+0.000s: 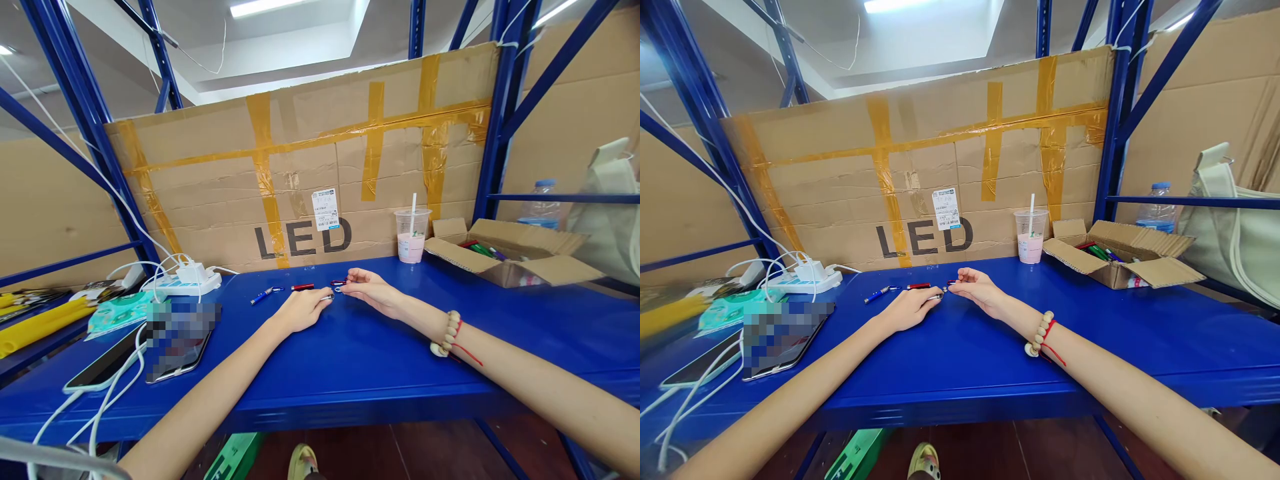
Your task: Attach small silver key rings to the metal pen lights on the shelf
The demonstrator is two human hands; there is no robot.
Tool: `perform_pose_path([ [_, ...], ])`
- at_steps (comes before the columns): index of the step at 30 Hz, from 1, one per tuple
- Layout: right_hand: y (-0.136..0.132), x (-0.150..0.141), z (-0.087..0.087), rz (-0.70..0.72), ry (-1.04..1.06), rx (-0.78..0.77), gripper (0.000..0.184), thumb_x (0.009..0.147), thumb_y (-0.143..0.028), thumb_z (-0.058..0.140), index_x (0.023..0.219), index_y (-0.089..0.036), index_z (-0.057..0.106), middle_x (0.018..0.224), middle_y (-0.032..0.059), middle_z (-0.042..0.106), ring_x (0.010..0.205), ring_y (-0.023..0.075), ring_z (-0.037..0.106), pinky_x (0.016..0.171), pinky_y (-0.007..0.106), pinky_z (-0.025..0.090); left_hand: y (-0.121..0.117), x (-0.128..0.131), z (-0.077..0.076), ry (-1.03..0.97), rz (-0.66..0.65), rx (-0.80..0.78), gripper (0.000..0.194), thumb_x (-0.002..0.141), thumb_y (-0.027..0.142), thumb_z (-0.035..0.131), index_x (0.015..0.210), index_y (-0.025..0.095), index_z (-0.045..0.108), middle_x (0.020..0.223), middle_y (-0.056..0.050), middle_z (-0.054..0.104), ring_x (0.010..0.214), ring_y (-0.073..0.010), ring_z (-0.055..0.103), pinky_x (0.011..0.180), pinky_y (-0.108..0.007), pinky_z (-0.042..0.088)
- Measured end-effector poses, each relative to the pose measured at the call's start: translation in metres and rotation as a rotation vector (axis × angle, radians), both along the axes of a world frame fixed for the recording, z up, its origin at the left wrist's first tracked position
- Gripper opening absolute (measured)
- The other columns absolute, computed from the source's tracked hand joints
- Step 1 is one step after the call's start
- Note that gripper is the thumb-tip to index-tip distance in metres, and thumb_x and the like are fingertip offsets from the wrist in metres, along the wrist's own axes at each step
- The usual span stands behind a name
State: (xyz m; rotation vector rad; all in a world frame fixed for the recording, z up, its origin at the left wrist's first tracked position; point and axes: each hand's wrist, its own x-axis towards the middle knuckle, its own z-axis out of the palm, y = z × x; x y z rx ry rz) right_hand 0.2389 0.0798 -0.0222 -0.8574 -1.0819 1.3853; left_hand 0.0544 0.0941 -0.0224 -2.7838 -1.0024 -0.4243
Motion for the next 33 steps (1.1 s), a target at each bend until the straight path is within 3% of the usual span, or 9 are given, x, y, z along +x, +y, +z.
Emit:
perform_pose_path([
  [5,-0.0035,-0.0001,0.0035,0.008,-0.007,-0.002,0.039,0.05,-0.005,0.072,0.079,-0.016,0.049,0.071,-0.0035,0.051,0.066,0.007,0.055,0.063,0.019,0.045,-0.001,-0.0002,0.0005,0.004,0.01,-0.018,0.026,0.091,0.03,0.026,0.1,0.021,0.048,0.089,-0.001,0.059,0.076,-0.0151,0.056,0.063,-0.023,0.039],
  [22,0.0008,0.0025,0.0008,0.027,-0.029,0.007,0.037,0.053,-0.005,0.068,0.082,-0.016,0.047,0.072,-0.0039,0.05,0.068,0.0064,0.055,0.065,0.018,0.044,0.0007,-0.0003,-0.0014,0.002,0.002,-0.001,0.025,0.091,0.03,0.027,0.101,0.021,0.048,0.092,0.0,0.06,0.079,-0.0154,0.057,0.065,-0.023,0.04],
  [33,0.0042,0.0014,-0.0029,0.009,-0.034,0.008,0.044,0.046,-0.003,0.07,0.082,-0.016,0.048,0.073,-0.0038,0.049,0.068,0.0059,0.053,0.066,0.018,0.043,-0.0011,-0.0005,0.0005,0.008,0.019,0.004,0.025,0.091,0.03,0.027,0.1,0.021,0.048,0.09,-0.001,0.06,0.077,-0.015,0.057,0.064,-0.022,0.04],
])
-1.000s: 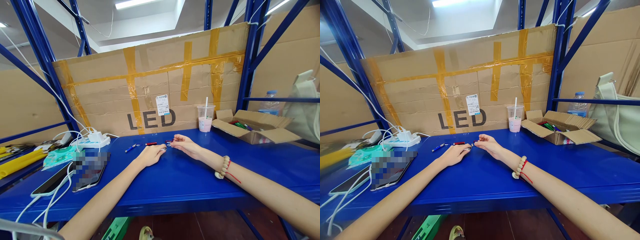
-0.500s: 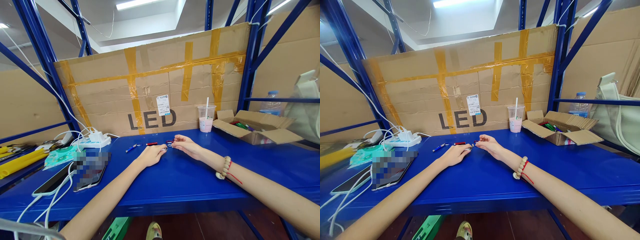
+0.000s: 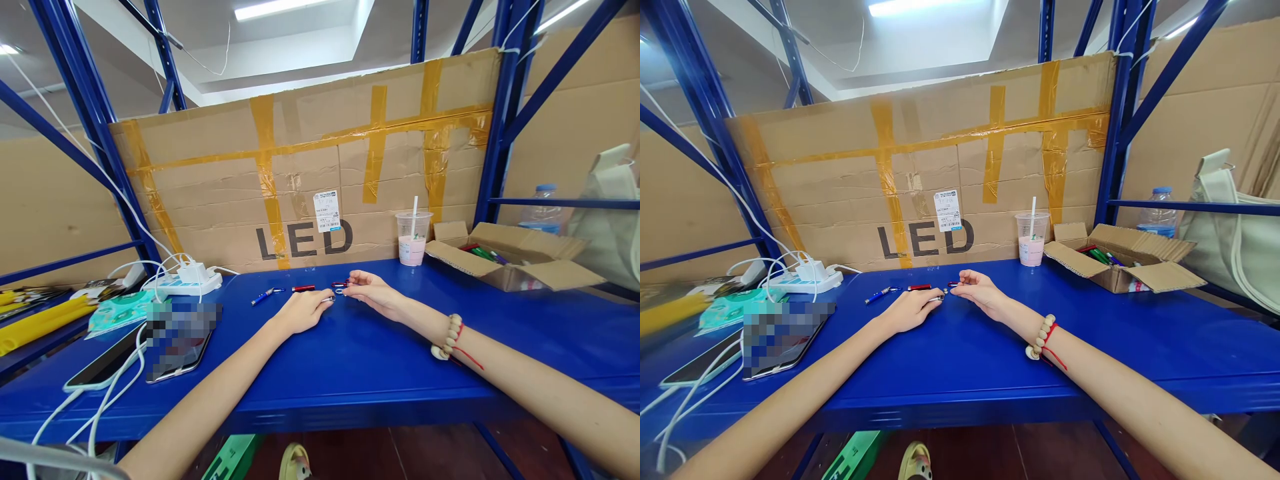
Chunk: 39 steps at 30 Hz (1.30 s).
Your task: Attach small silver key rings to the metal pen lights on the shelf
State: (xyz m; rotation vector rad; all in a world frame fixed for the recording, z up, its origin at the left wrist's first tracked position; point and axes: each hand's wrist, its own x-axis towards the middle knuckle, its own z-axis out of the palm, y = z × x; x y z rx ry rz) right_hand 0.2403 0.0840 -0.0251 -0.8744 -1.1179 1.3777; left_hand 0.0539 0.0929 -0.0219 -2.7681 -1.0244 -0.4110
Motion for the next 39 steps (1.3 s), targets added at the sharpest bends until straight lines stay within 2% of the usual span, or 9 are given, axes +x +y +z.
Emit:
perform_pose_path([
  [9,0.002,0.0,-0.002,-0.029,-0.003,0.006,0.046,0.045,-0.001,0.07,0.084,-0.016,0.049,0.072,-0.0047,0.05,0.068,0.0048,0.053,0.069,0.018,0.043,0.0,0.0,0.0,-0.001,-0.002,-0.006,0.025,0.091,0.03,0.026,0.099,0.021,0.048,0.09,-0.001,0.06,0.077,-0.0149,0.057,0.064,-0.022,0.04],
  [16,0.002,0.003,-0.001,0.02,-0.024,0.029,0.038,0.053,-0.011,0.071,0.082,-0.017,0.048,0.071,-0.0036,0.051,0.067,0.0063,0.054,0.066,0.018,0.042,0.001,0.0,-0.001,-0.007,-0.007,-0.004,0.025,0.091,0.031,0.027,0.1,0.021,0.048,0.089,-0.001,0.06,0.076,-0.0146,0.057,0.063,-0.022,0.04],
  [26,-0.009,-0.002,0.007,0.007,-0.008,-0.006,0.036,0.052,-0.004,0.068,0.079,-0.015,0.047,0.073,-0.0032,0.049,0.07,0.0065,0.053,0.069,0.019,0.042,0.001,-0.001,-0.001,-0.008,-0.021,0.002,0.025,0.091,0.03,0.026,0.101,0.021,0.048,0.092,0.0,0.06,0.076,-0.0145,0.057,0.063,-0.022,0.039],
  [39,-0.007,0.0,0.005,0.029,-0.034,0.019,0.034,0.05,-0.006,0.07,0.075,-0.016,0.049,0.075,-0.0029,0.05,0.072,0.0072,0.052,0.07,0.021,0.041,0.0,-0.001,-0.001,0.003,-0.014,0.004,0.026,0.091,0.031,0.026,0.099,0.021,0.048,0.091,-0.001,0.059,0.077,-0.0154,0.057,0.065,-0.024,0.04],
])
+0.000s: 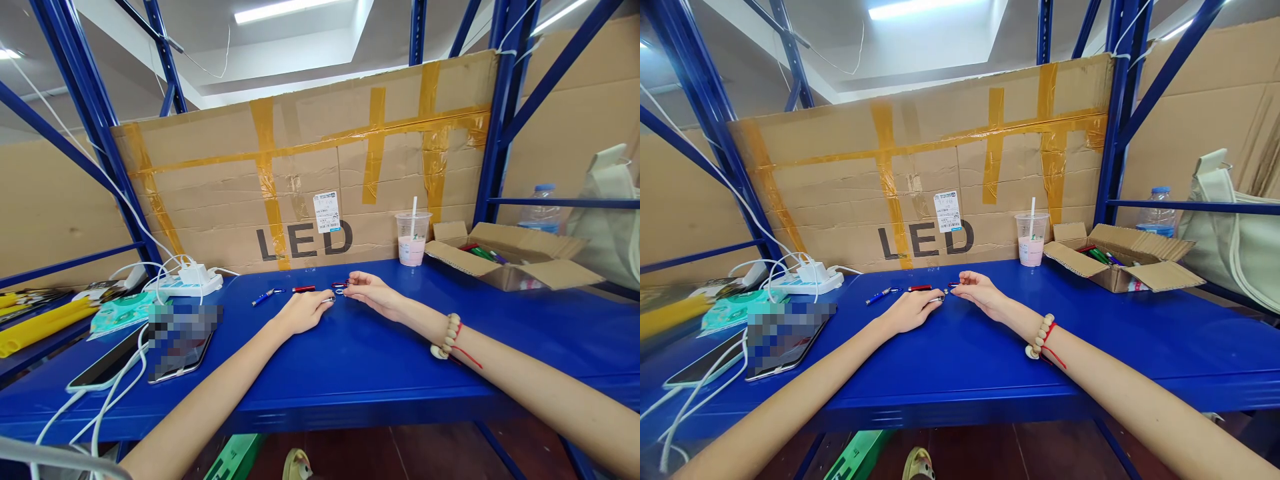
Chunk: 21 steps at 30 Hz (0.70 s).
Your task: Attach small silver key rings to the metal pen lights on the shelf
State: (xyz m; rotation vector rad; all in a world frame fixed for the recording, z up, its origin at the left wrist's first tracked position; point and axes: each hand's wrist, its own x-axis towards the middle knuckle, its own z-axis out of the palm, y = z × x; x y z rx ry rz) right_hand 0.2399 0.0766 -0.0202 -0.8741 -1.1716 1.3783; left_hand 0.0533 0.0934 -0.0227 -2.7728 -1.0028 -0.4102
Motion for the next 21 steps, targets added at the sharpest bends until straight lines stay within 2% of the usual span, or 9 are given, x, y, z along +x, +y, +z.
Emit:
perform_pose_path([
  [13,-0.0046,-0.0018,0.0036,-0.009,-0.034,-0.001,0.034,0.049,-0.006,0.072,0.071,-0.015,0.048,0.073,-0.0026,0.049,0.071,0.0067,0.052,0.069,0.02,0.043,-0.001,0.0007,0.0007,-0.003,0.004,-0.008,0.025,0.091,0.03,0.026,0.101,0.021,0.048,0.093,0.0,0.06,0.078,-0.0153,0.057,0.064,-0.023,0.04],
  [21,-0.0045,-0.002,0.003,0.012,0.015,-0.024,0.036,0.05,-0.005,0.071,0.075,-0.015,0.048,0.075,-0.002,0.051,0.069,0.0081,0.055,0.073,0.025,0.047,-0.0015,0.0004,0.0009,-0.003,0.005,-0.003,0.026,0.091,0.03,0.026,0.101,0.021,0.048,0.092,-0.001,0.06,0.079,-0.0156,0.057,0.065,-0.023,0.041],
])
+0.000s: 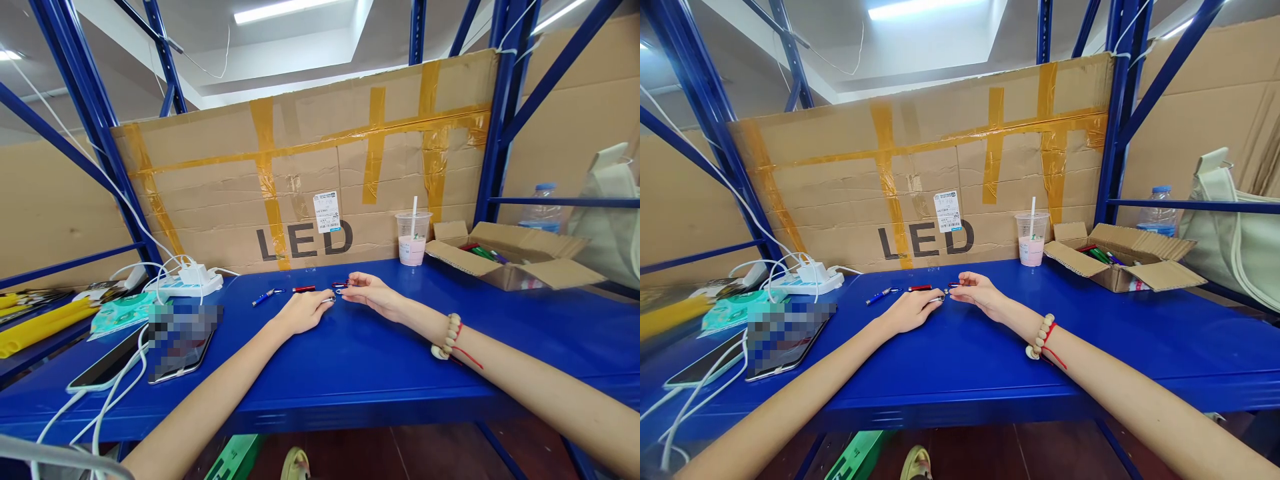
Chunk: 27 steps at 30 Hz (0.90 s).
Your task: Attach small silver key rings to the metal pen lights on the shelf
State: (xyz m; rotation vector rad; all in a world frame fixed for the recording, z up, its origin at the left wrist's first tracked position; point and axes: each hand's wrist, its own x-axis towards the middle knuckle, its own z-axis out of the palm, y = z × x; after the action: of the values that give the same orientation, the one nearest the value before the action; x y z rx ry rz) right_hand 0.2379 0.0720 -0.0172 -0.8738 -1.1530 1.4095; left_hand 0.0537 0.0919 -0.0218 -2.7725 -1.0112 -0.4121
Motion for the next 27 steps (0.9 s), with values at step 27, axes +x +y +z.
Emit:
perform_pose_path([
  [27,0.0064,0.0007,-0.0054,-0.06,-0.086,-0.013,0.04,0.046,-0.003,0.07,0.077,-0.017,0.049,0.069,-0.0051,0.049,0.065,0.0043,0.05,0.066,0.018,0.042,0.0012,-0.0002,-0.0007,0.003,0.006,0.005,0.025,0.091,0.03,0.027,0.101,0.021,0.048,0.094,-0.002,0.06,0.08,-0.0156,0.057,0.066,-0.023,0.041],
])
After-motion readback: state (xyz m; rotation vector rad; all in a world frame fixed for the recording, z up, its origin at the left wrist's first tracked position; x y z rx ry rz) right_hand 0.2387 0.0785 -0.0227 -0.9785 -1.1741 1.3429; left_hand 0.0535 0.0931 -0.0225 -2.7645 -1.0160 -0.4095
